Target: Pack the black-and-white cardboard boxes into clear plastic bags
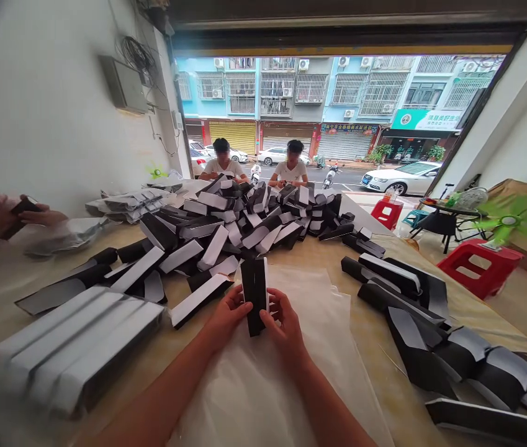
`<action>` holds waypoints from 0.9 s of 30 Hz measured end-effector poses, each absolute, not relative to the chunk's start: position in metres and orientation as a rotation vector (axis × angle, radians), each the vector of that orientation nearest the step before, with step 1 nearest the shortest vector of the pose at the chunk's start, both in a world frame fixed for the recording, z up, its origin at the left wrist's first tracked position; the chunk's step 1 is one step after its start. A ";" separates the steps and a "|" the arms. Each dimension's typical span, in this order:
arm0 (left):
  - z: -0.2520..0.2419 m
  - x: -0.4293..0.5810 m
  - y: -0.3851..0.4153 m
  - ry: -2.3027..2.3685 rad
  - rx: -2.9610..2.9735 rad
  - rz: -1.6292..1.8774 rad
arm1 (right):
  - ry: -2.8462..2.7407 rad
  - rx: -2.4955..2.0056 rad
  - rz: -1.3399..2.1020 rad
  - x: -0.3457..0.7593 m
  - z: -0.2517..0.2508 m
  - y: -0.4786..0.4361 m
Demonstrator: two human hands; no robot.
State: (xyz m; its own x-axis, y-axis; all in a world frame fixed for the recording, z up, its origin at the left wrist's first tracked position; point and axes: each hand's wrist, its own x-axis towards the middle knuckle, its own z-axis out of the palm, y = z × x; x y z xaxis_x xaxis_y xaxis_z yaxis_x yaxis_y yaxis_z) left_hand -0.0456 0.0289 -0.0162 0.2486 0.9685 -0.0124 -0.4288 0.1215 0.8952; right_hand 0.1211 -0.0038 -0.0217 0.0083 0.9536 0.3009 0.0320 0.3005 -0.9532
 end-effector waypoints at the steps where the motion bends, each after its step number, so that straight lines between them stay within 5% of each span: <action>1: -0.016 -0.046 0.028 0.733 0.922 1.166 | -1.351 -1.007 0.961 0.121 -0.022 -0.004; 27: -0.015 -0.047 0.026 0.572 0.982 1.108 | -1.314 -0.993 0.939 0.119 -0.018 -0.005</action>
